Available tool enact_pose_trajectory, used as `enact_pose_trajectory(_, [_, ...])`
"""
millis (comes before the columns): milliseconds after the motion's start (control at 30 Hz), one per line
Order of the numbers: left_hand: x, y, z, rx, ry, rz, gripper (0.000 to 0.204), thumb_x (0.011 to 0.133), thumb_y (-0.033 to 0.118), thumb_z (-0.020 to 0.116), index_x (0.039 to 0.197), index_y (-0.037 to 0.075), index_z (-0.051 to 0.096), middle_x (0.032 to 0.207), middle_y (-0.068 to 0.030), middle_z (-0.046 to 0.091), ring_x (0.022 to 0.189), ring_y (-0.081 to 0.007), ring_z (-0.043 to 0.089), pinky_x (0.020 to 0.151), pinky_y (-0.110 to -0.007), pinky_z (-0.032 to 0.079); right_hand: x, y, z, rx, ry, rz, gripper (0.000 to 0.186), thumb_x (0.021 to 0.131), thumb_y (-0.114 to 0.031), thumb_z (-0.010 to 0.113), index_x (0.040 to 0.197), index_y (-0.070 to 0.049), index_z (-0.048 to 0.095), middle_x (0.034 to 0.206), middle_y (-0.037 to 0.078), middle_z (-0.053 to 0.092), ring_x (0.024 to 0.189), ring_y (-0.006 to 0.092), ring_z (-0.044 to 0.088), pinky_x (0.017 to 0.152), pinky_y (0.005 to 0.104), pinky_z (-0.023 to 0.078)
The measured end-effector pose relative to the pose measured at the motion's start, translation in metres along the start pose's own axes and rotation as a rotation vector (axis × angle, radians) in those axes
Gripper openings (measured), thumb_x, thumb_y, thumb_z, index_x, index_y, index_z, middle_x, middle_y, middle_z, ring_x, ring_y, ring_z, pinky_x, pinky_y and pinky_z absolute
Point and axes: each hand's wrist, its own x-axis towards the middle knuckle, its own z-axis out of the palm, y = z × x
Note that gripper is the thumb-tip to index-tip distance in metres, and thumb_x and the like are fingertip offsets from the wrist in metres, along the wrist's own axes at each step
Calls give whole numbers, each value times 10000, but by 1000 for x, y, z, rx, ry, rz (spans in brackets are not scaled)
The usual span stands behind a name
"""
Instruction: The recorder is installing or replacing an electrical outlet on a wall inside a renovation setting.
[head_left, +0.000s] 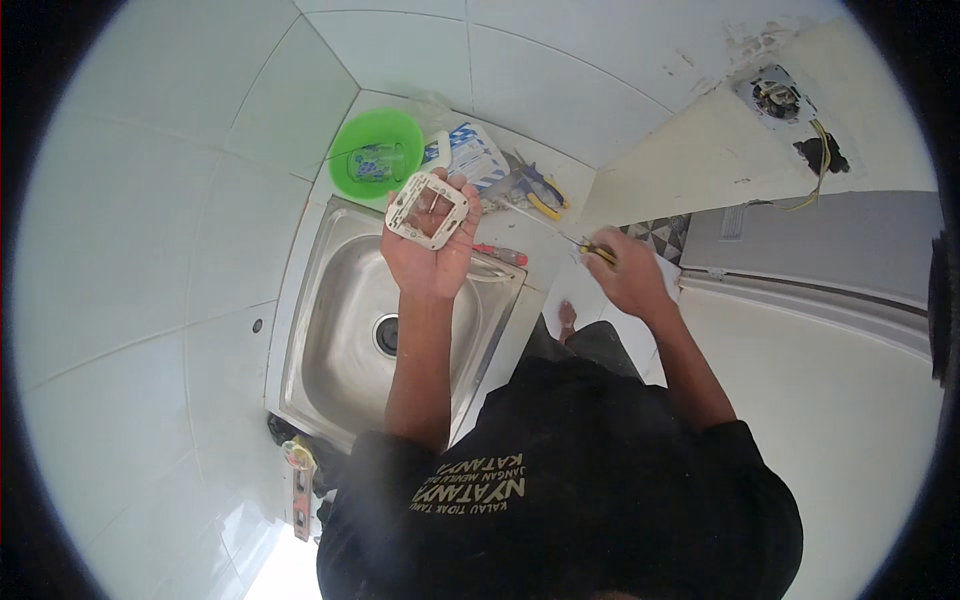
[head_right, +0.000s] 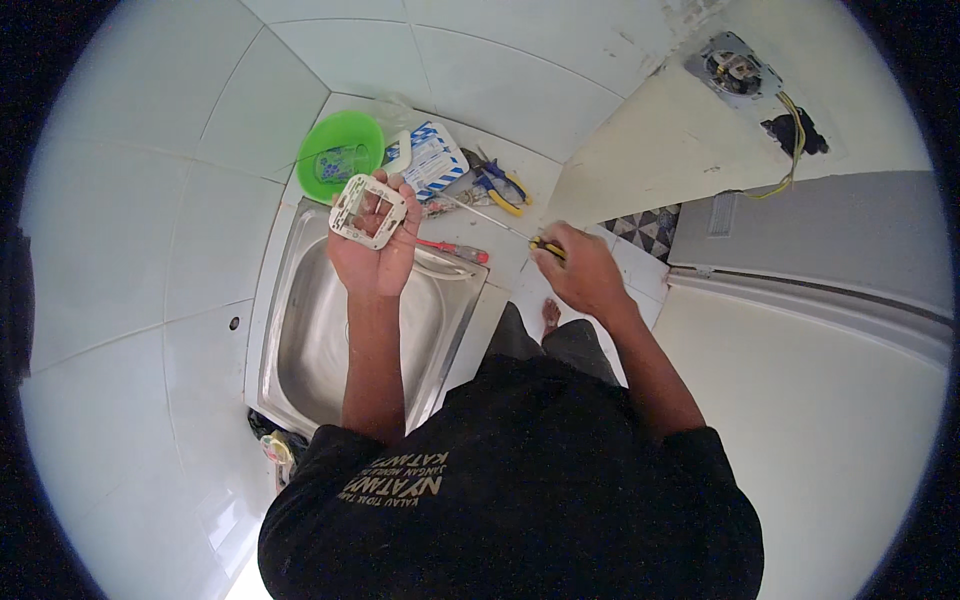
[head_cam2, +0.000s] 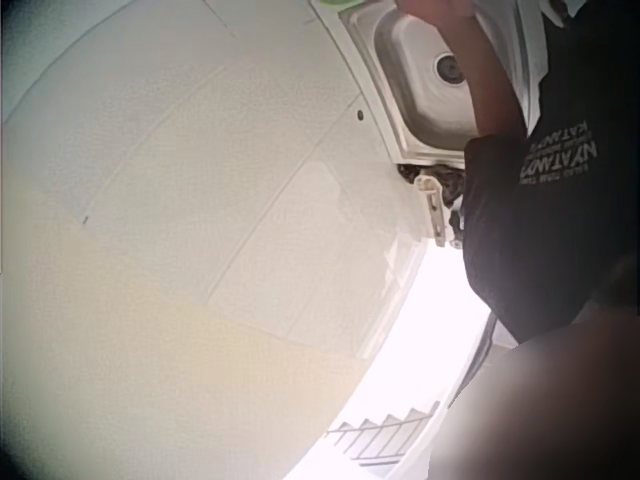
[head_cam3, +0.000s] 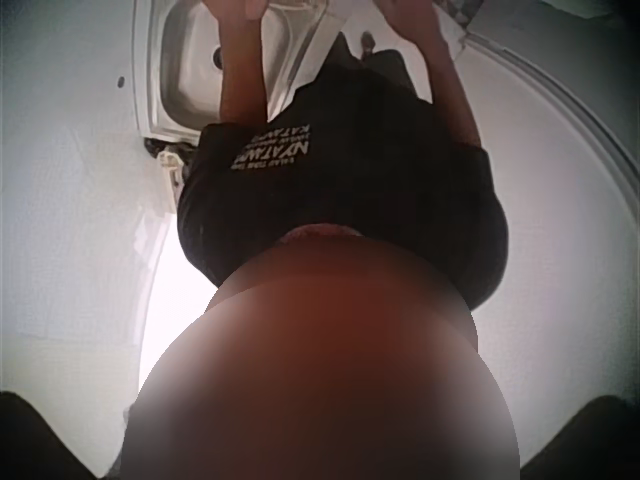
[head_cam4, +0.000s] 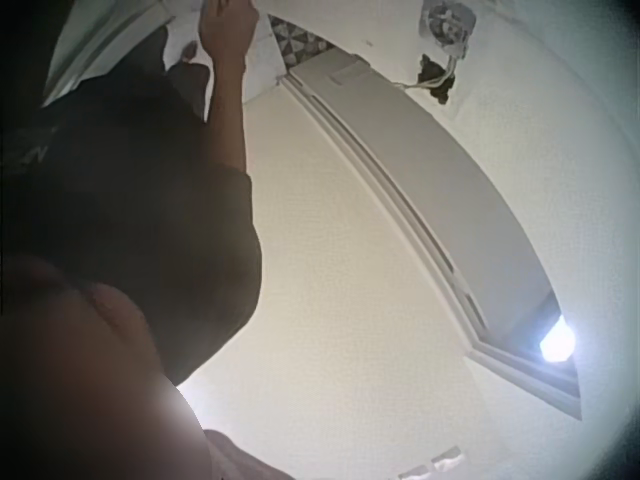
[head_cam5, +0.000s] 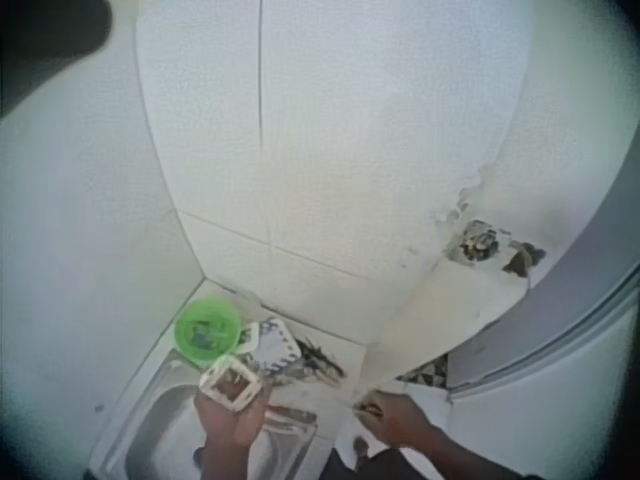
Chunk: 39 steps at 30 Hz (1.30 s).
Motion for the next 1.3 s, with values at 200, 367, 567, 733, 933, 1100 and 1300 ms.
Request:
enact_pose_trajectory(200, [23, -33, 13, 176, 112, 2, 475, 964, 345, 444, 1155, -68, 581, 1061, -217, 633, 996, -361, 620, 922, -473, 514, -49, -38, -57, 155, 218, -76, 205, 804, -187, 715, 936, -52, 637, 839, 142, 673, 744, 321, 670, 686, 396, 522])
enact_pose_trajectory(367, [33, -60, 28, 243, 34, -41, 464, 933, 330, 462, 1147, -61, 594, 1027, -211, 638, 956, -357, 627, 891, -459, 517, -61, -38, -71, 84, 326, -95, 193, 766, -108, 725, 926, -31, 648, 806, 129, 676, 691, 273, 666, 640, 344, 515])
enact_pose_trajectory(567, [44, -78, 44, 275, -32, -133, 466, 926, 334, 467, 1145, -57, 595, 1007, -193, 636, 965, -345, 623, 878, -442, 519, -68, -24, -78, 119, 370, -35, 201, 777, -134, 726, 933, -35, 647, 826, 134, 679, 712, 294, 670, 655, 360, 523])
enact_pose_trajectory(733, [51, -90, 54, 284, -27, -157, 465, 924, 322, 467, 1149, -67, 586, 1014, -186, 629, 958, -335, 618, 889, -439, 517, -74, -24, -83, 194, 377, 49, 221, 789, -169, 730, 941, -33, 646, 844, 146, 680, 745, 309, 678, 689, 373, 531])
enact_pose_trajectory(933, [59, -94, 57, 294, -51, -189, 469, 927, 312, 458, 1152, -83, 572, 1025, -181, 621, 964, -327, 605, 903, -430, 511, -73, -23, -83, 177, 481, 10, 180, 766, -79, 717, 917, -19, 640, 783, 124, 675, 663, 236, 666, 627, 311, 518])
enact_pose_trajectory(1100, [63, -95, 57, 319, -57, -201, 478, 926, 323, 451, 1146, -84, 570, 963, -161, 608, 945, -327, 599, 891, -419, 504, -74, -24, -82, 146, 496, -8, 198, 760, -81, 721, 928, -15, 641, 805, 137, 686, 689, 257, 683, 646, 318, 529])
enact_pose_trajectory(1300, [60, -100, 63, 402, 50, -175, 488, 927, 336, 437, 1135, -84, 573, 857, -129, 568, 918, -329, 595, 861, -403, 504, -75, -25, -82, 194, 491, 49, 200, 758, -78, 722, 928, -12, 640, 818, 136, 691, 692, 263, 684, 648, 323, 535])
